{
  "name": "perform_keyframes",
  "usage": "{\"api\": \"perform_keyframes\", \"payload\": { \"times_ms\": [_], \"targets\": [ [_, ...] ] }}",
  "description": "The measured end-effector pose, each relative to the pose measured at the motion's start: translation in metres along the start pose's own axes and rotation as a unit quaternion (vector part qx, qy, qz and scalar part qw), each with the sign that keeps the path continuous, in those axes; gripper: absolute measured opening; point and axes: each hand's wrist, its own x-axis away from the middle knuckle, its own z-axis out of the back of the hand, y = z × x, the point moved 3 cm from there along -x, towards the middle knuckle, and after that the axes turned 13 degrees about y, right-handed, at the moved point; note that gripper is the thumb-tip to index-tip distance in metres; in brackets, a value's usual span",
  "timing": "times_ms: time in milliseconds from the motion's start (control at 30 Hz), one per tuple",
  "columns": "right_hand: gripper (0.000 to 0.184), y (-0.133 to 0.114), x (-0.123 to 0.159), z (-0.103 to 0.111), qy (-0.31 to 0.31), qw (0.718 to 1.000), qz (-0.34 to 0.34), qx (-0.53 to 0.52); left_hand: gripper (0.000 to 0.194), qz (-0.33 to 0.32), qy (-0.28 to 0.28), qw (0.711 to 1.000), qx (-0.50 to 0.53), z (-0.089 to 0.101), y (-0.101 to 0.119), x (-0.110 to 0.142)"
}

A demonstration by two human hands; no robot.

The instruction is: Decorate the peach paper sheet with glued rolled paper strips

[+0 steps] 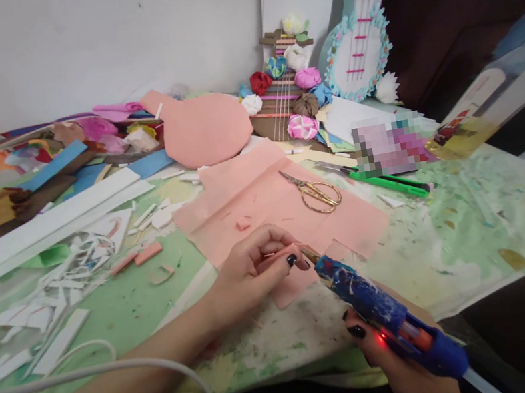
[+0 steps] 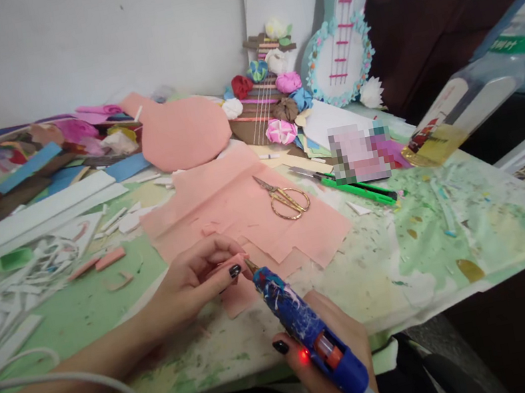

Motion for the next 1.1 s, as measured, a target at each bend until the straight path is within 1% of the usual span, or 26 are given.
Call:
{"api": "perform_keyframes", "payload": {
  "times_ms": [200, 433, 633, 833, 967, 1100],
  "targets": [
    [0.025, -0.0001, 0.0002, -0.0011, 0.003, 1.000, 0.004, 0.006, 0.006, -0.005, -0.011, 1.000, -0.010, -0.0014, -0.0017, 0.0014],
    [0.021, 0.0004, -0.0019, 0.0008, -0.027, 0.999, 0.039, 0.023, 0.010, -0.009, -0.007, 1.000, -0.019, 0.0001, -0.0034, 0.0015],
    [0.019, 0.0011, -0.0023, 0.0013, -0.042, 0.997, 0.053, 0.036, 0.010, -0.011, 0.005, 1.000, -0.020, 0.0009, -0.0029, 0.0013],
    [0.022, 0.0000, -0.0024, 0.0009, -0.034, 0.998, 0.047, 0.035, 0.007, -0.004, 0.015, 1.000, 0.006, 0.0005, -0.0014, 0.0011],
    [0.025, -0.0021, -0.0029, 0.0010, -0.017, 0.999, 0.032, 0.026, 0.005, -0.008, 0.022, 1.000, 0.003, 0.0011, -0.0012, 0.0007],
    [0.028, -0.0022, -0.0027, 0.0003, -0.005, 1.000, 0.013, 0.009, 0.005, -0.014, 0.017, 1.000, 0.006, 0.0023, -0.0017, 0.0006]
  ]
}}
